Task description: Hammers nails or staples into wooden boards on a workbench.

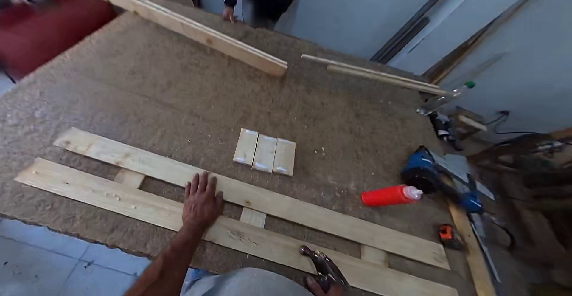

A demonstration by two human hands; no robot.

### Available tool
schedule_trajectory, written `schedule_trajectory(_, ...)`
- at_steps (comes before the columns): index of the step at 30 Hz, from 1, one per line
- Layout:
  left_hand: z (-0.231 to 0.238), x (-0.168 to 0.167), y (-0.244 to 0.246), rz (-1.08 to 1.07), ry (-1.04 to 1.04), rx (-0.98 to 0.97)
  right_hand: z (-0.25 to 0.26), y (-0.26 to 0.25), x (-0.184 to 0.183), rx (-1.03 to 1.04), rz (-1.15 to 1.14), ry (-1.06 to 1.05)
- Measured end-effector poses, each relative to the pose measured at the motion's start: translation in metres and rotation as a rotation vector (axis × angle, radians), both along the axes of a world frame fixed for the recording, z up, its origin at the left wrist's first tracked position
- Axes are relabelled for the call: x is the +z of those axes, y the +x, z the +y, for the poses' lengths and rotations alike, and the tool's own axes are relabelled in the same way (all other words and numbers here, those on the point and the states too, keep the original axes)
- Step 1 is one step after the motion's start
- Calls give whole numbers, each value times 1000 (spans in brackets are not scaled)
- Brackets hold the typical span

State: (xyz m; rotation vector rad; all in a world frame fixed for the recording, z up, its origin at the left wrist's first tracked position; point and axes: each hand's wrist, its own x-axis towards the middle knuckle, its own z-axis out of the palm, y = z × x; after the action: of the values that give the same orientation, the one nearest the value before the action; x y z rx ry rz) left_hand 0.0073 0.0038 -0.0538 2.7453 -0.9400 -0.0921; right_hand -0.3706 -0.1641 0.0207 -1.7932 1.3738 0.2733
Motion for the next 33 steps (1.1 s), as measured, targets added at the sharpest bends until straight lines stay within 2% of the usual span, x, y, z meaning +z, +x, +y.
schedule_trajectory(3, 0, -6, 0, -26, -36, 17, -6, -3, 4, 81, -37, 23)
schedule_trajectory(7, -1, -7, -1, -30, -45, 38, -11, 31, 40, 261, 88, 58)
schedule_trajectory(10, -2, -7, 0, -7, -34, 37, -12, 80, 66, 344, 120, 69)
schedule_trajectory(13, -2, -8, 2, 9, -35, 45, -18, 147, 77, 415, 61, 94)
schedule_trajectory(16, -2, -11, 3, -2, -52, 46, -29, 218, 89, 472, 116, 146)
schedule_trajectory(18, -2, -11, 3, -8, -49, 49, -36, 247, 98, 497, 152, 157)
schedule_trajectory(21, -2, -12, 4, -8, -42, 51, -38, 265, 110, 536, 65, 60)
schedule_trajectory(24, -1, -13, 3, -1, -49, 47, -35, 268, 102, 543, 3, 47)
schedule_trajectory(27, 0, -14, 3, 0, -68, 43, -42, 272, 92, 670, 373, 178)
schedule_trajectory(29, -1, -13, 5, -9, -90, 46, -47, 285, 112, 717, 526, 215)
schedule_trajectory(31, 1, -12, 3, -1, -82, 47, -49, 293, 139, 721, 458, 129)
schedule_trajectory(33, -1, -11, 3, 4, -76, 47, -49, 300, 160, 668, 195, -4)
